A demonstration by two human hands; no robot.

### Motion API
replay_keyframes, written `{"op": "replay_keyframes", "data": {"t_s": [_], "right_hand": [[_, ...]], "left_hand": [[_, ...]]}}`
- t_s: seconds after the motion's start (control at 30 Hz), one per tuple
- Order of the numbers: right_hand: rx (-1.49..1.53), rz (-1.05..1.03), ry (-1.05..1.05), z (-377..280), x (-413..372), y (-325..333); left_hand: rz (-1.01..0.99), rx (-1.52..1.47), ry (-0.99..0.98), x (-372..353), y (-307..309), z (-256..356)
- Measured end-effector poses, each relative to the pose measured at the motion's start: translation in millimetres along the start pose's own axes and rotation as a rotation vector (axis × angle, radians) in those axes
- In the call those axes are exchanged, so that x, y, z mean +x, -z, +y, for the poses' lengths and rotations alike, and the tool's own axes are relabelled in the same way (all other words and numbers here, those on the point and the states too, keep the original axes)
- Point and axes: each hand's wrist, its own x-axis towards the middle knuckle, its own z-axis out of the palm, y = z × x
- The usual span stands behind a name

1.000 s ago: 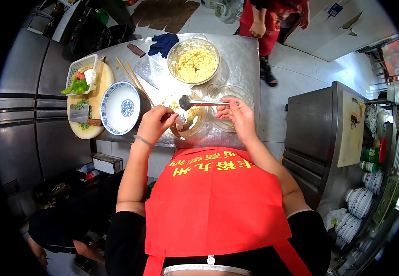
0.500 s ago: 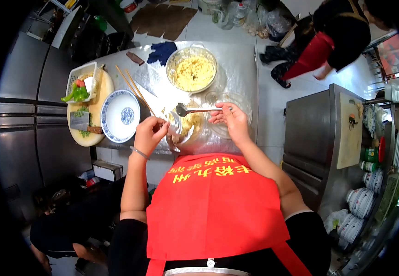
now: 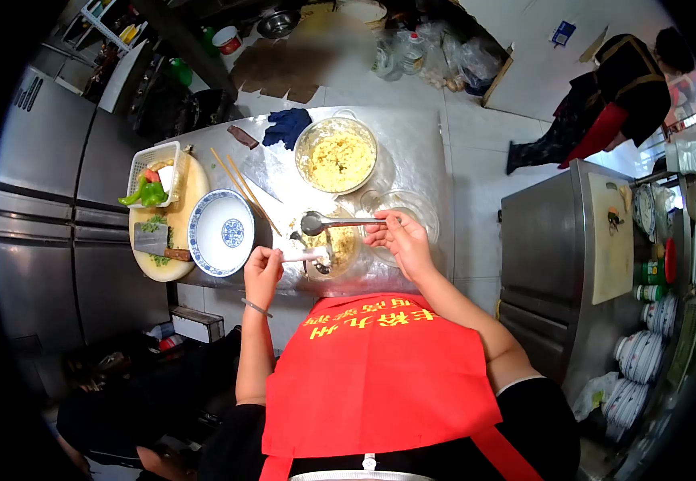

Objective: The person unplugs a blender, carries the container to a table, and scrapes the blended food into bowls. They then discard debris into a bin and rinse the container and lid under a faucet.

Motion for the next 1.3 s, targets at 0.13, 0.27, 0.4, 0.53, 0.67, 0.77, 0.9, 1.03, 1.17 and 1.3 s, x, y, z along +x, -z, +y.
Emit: {"op": "replay_keyframes", "data": {"t_s": [0.13, 0.27, 0.4, 0.53, 0.67, 0.77, 0.9, 1.03, 1.17, 1.3], "right_hand": [[0.103, 0.043, 0.042, -14, -7, 2], [0.183, 0.139, 0.128, -35, -14, 19], [0.257, 0.244, 0.243, -50, -28, 38], [0.308, 0.36, 0.292, -56, -44, 54], [0.382, 0.43, 0.306, -46, -60, 69], [0.43, 0.481, 0.289, -40, -70, 73], [0.458, 0.476, 0.29, -28, -76, 78], [0.489, 0.48, 0.258, -18, -77, 80], [0.491, 0.458, 0.241, -21, -75, 73], [0.476, 0.449, 0.237, -23, -70, 64]], "left_hand": [[0.015, -0.194, 0.184, -15, 0, -1], [-0.246, -0.284, 0.264, -14, -29, -4], [-0.375, -0.298, 0.367, -16, -95, -13], [-0.419, -0.282, 0.389, -15, -155, -34], [-0.348, -0.219, 0.329, -5, -191, -69], [-0.319, -0.13, 0.233, 0, -202, -91], [-0.277, -0.156, 0.265, 4, -204, -102], [-0.239, -0.344, 0.275, 3, -202, -101], [-0.192, -0.397, 0.253, 6, -203, -91], [-0.183, -0.354, 0.244, 17, -201, -93]]}}
